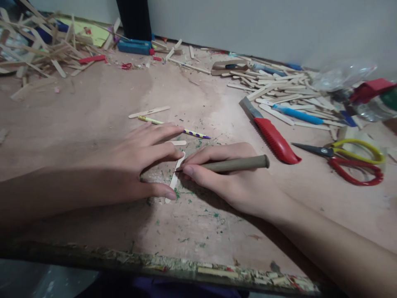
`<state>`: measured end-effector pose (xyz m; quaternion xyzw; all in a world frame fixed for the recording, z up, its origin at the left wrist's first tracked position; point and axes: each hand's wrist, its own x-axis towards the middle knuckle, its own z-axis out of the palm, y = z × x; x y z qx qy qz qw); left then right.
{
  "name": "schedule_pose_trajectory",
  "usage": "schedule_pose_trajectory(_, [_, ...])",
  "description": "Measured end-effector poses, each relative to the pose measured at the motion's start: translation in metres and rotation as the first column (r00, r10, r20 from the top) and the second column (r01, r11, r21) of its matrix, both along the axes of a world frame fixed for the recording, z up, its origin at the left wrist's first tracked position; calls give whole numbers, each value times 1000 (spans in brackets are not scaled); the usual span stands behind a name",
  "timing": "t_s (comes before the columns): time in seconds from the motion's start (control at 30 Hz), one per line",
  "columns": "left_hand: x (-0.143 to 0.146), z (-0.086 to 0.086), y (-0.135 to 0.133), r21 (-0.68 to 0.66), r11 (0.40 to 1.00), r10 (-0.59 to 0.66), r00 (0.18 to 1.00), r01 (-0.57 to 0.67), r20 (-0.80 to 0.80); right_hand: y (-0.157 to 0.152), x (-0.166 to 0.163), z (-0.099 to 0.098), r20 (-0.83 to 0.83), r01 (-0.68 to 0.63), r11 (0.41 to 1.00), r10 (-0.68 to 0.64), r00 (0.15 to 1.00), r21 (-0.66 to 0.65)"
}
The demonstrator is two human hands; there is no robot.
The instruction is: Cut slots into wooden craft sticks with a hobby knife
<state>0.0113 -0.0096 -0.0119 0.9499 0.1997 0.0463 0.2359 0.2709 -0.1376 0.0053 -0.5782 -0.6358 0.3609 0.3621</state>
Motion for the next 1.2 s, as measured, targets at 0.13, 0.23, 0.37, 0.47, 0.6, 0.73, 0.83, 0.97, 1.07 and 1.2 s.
schedule_pose_trajectory(0.13, [3, 5, 0, -20, 1000, 4, 999, -4, -33, 0, 0, -1, -21, 19, 1000, -19, 1000, 9])
schedule_pose_trajectory(0.23, [4, 5, 1, -29, 1000, 5, 997, -8, -75, -2, -1, -3, -41, 40, 999, -39, 998, 21])
schedule_pose_trajectory(0.37, [3, 3, 4, -14, 1000, 1, 998, -2, -62, -4, -1, -3, -50, 45, 998, -43, 998, 34])
schedule_pose_trajectory(0.47, [2, 2, 4, -6, 1000, -13, 999, 12, -45, -4, -3, -3, -58, 50, 999, -49, 997, 20])
schedule_pose_trajectory(0.6, [2, 4, 3, -19, 1000, -7, 999, 6, -39, -2, -5, -4, -75, 69, 998, -69, 995, 0])
schedule_pose_trajectory(0.73, [0, -5, 3, 15, 1000, -24, 1000, 24, 5, -2, -4, -9, -120, 151, 988, -154, 981, -35])
schedule_pose_trajectory(0.83, [-3, -14, 2, 73, 997, -41, 996, 35, 79, -1, -3, -11, -168, 204, 978, -207, 964, -37])
schedule_pose_trajectory(0.97, [-4, -10, 1, 100, 991, -93, 994, 88, 50, 0, -3, -3, -80, 95, 994, -99, 992, -45])
schedule_pose_trajectory(1.07, [-3, -3, 1, 106, 990, -95, 996, 94, 0, 1, -4, 3, -77, 28, 999, -31, 997, -38])
schedule_pose_trajectory(1.2, [-1, 1, 0, 98, 991, -88, 996, 89, -19, 1, -6, 5, -73, -16, 999, 13, 997, -44])
